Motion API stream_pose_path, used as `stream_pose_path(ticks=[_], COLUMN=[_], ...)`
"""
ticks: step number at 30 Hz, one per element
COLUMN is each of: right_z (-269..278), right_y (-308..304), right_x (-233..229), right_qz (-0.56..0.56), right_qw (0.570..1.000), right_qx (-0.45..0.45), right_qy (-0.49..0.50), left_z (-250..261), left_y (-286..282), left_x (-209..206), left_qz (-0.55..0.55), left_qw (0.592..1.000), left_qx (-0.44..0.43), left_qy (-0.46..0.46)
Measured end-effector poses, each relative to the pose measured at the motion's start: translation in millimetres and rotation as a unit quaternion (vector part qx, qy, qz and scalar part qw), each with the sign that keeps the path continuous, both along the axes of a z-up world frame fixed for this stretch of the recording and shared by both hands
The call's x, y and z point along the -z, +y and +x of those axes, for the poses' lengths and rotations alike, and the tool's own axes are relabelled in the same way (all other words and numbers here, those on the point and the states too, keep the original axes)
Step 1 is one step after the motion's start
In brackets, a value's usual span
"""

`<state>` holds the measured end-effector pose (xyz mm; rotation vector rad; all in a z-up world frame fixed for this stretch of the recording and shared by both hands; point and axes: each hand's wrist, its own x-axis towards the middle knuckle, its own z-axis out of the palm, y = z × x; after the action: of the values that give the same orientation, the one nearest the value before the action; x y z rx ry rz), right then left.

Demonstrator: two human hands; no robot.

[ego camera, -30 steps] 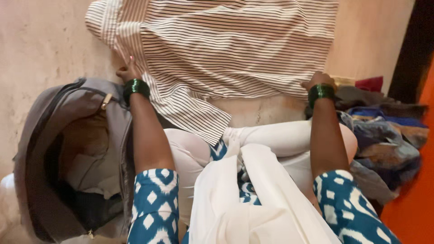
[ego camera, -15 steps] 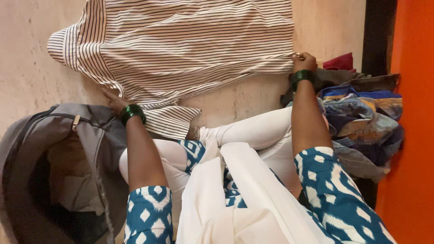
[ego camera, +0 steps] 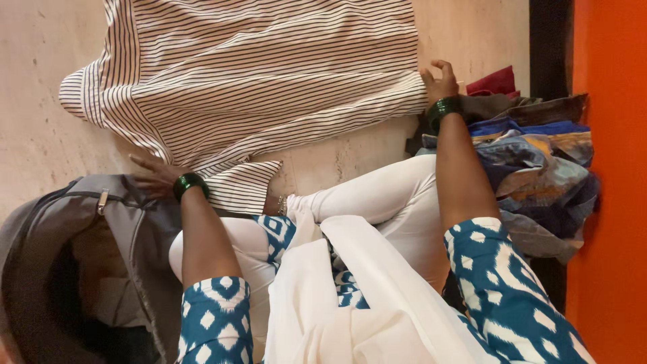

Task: The person folds a striped shirt by hand while sitting on the floor, smoothing out the fabric, folding in the sleeves, and then folding the shirt into a rectangular shape.

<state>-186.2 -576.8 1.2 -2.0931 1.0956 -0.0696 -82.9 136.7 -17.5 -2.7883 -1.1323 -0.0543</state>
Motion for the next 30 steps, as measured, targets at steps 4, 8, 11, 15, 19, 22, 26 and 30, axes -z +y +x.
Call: stream_pose_path(ticks=[4,8,11,15,19,22,26,30], right_z=[3,19,33,66,109,126,146,167], right_y=[7,18,31,21,11,16,9,-11], right_x=[18,15,12,41,55,53,36,48], right_qz=[-0.066,-0.088,-0.299,-0.243,-0.128,-0.13,-0.091,-0.083], right_qw=[0.971,0.954,0.945,0.966,0.987,0.988,0.992,0.982], right_qx=[-0.206,-0.185,-0.12,-0.072,0.004,0.062,0.078,0.036], right_qy=[0.102,0.218,0.064,-0.061,-0.1,-0.049,0.036,-0.165], left_z=[-4,-46,-72,-95,-107,-116,-107,-104], left_y=[-66,-174,-208,-222,-259,-283,-304,-306], left_x=[-16,-15,0,2,-13,-7,6,12], left_qz=[-0.047,-0.191,-0.194,-0.13,-0.162,-0.147,-0.112,-0.102], left_qw=[0.874,0.727,0.748,0.747,0.696,0.686,0.712,0.649], left_qx=[0.479,0.653,0.631,0.652,0.695,0.703,0.675,0.739], left_qy=[-0.063,0.087,0.063,0.007,-0.076,-0.12,-0.159,-0.152])
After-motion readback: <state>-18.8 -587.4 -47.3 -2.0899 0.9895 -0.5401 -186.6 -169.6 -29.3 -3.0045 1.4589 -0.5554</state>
